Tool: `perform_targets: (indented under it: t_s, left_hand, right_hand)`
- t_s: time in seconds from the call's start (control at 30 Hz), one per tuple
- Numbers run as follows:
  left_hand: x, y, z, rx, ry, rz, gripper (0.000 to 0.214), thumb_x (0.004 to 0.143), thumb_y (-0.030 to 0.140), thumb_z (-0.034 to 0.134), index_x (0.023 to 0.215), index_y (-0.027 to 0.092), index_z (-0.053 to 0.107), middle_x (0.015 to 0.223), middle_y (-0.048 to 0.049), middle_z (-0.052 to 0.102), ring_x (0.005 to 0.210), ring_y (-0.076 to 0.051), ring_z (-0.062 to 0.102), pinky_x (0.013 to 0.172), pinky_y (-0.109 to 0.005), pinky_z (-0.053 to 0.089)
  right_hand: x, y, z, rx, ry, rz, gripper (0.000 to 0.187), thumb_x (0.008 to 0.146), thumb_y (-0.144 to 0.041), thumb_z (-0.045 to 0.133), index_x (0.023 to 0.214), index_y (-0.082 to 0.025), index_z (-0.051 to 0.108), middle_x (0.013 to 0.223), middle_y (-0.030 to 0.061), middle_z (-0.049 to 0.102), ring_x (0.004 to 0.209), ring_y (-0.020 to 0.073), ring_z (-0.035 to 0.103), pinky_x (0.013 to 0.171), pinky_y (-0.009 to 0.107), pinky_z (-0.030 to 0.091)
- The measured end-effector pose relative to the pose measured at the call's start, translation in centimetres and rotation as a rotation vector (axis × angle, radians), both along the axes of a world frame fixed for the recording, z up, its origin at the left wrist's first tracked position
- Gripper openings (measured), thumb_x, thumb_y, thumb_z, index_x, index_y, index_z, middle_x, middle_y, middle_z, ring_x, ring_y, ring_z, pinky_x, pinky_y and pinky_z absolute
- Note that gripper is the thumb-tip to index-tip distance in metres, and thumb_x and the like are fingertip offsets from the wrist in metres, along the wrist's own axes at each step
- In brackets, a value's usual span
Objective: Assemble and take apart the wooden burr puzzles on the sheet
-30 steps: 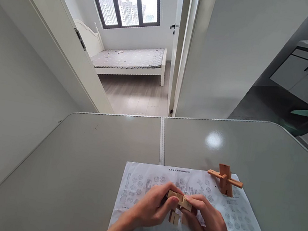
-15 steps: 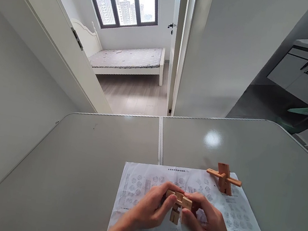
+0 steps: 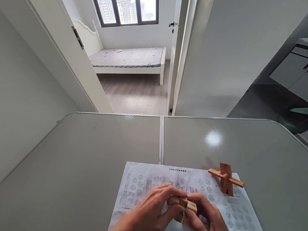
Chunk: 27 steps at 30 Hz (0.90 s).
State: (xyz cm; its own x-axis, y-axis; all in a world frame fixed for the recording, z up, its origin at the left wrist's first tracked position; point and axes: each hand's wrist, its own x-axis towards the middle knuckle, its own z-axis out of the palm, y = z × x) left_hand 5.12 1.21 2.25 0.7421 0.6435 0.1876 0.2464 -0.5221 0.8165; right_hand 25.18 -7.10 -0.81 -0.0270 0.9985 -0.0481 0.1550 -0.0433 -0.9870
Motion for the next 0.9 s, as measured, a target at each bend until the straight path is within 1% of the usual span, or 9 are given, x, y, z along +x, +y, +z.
perform_targets:
  t_s: [0.2, 0.33, 0.4, 0.47, 0.53, 0.6, 0.73, 0.83, 0.9]
  left_hand:
    - [-0.2, 0.1, -0.1, 0.012, -0.009, -0.012, 0.023, 0.103, 0.023, 0.054, 0.124, 0.018, 0.061, 0.097, -0.0089, 0.075, 0.093, -0.022, 0.069, 0.087, -0.033, 0.055]
    - [0.0, 0.2, -0.2, -0.074, -0.011, 0.002, 0.024, 0.103, 0.021, 0.052, 0.125, 0.020, 0.060, 0.105, -0.0085, 0.075, 0.095, -0.021, 0.070, 0.090, -0.033, 0.054]
    - [0.0, 0.2, -0.5, -0.134, 0.027, 0.044, 0.027, 0.100, 0.023, 0.058, 0.128, 0.022, 0.061, 0.104, -0.0059, 0.075, 0.090, -0.019, 0.069, 0.089, -0.033, 0.054]
    - [0.1, 0.2, -0.9, -0.187, 0.049, 0.079, 0.044, 0.090, 0.033, 0.076, 0.129, 0.023, 0.061, 0.096, -0.0026, 0.073, 0.081, -0.017, 0.065, 0.082, -0.031, 0.053]
    - [0.2, 0.2, -1.4, -0.235, 0.028, 0.078, 0.075, 0.069, 0.040, 0.095, 0.133, 0.023, 0.060, 0.089, -0.0008, 0.070, 0.076, -0.017, 0.061, 0.074, -0.028, 0.052]
    - [0.2, 0.2, -1.6, -0.276, 0.002, 0.071, 0.086, 0.060, 0.038, 0.099, 0.135, 0.023, 0.060, 0.092, -0.0015, 0.070, 0.074, -0.015, 0.060, 0.069, -0.025, 0.051]
    - [0.3, 0.2, -1.4, -0.361, -0.020, 0.060, 0.075, 0.065, 0.038, 0.097, 0.131, 0.023, 0.063, 0.093, -0.0009, 0.073, 0.071, -0.012, 0.060, 0.066, -0.023, 0.050]
    - [0.2, 0.3, -1.1, -0.399, -0.023, 0.044, 0.075, 0.065, 0.044, 0.097, 0.128, 0.021, 0.064, 0.090, -0.0010, 0.073, 0.072, -0.014, 0.062, 0.070, -0.025, 0.052]
    - [0.1, 0.4, -0.9, -0.402, -0.040, 0.052, 0.073, 0.065, 0.046, 0.096, 0.125, 0.020, 0.065, 0.089, -0.0014, 0.073, 0.072, -0.015, 0.064, 0.074, -0.027, 0.054]
  right_hand:
    - [0.2, 0.0, 0.6, -0.005, 0.054, 0.050, 0.028, 0.104, -0.050, 0.058, 0.112, -0.024, 0.063, 0.083, 0.0012, 0.062, 0.072, 0.0190, 0.058, 0.067, 0.029, 0.048]
    - [0.0, 0.3, 0.8, -0.038, 0.093, 0.046, 0.031, 0.104, -0.052, 0.057, 0.113, -0.023, 0.065, 0.079, 0.0011, 0.062, 0.069, 0.0187, 0.055, 0.062, 0.029, 0.045]
    - [-0.1, 0.4, 0.9, -0.070, 0.150, 0.062, 0.033, 0.105, -0.054, 0.056, 0.113, -0.023, 0.064, 0.071, -0.0014, 0.057, 0.063, 0.0173, 0.051, 0.060, 0.029, 0.042]
    - [-0.3, 0.6, 1.0, -0.110, 0.225, 0.054, 0.037, 0.104, -0.057, 0.056, 0.113, -0.022, 0.063, 0.066, -0.0034, 0.054, 0.059, 0.0163, 0.048, 0.059, 0.029, 0.041]
    - [-0.3, 0.7, 1.2, -0.156, 0.293, -0.003, 0.042, 0.103, -0.061, 0.057, 0.115, -0.021, 0.061, 0.065, -0.0040, 0.054, 0.056, 0.0159, 0.048, 0.059, 0.030, 0.040]
    - [-0.3, 0.7, 1.3, -0.205, 0.336, -0.048, 0.046, 0.101, -0.065, 0.058, 0.116, -0.021, 0.058, 0.064, -0.0040, 0.056, 0.054, 0.0154, 0.047, 0.056, 0.029, 0.039]
    - [0.0, 0.7, 1.3, -0.226, 0.362, -0.062, 0.046, 0.097, -0.068, 0.061, 0.105, -0.023, 0.056, 0.062, -0.0048, 0.056, 0.050, 0.0137, 0.045, 0.054, 0.027, 0.037]
    - [-0.1, 0.4, 1.1, -0.195, 0.333, -0.068, 0.044, 0.099, -0.068, 0.059, 0.101, -0.024, 0.055, 0.063, -0.0052, 0.055, 0.053, 0.0143, 0.047, 0.060, 0.028, 0.042]
    - [-0.4, 0.1, 0.8, -0.155, 0.291, -0.098, 0.042, 0.099, -0.067, 0.060, 0.101, -0.025, 0.055, 0.069, -0.0033, 0.058, 0.062, 0.0168, 0.053, 0.067, 0.031, 0.047]
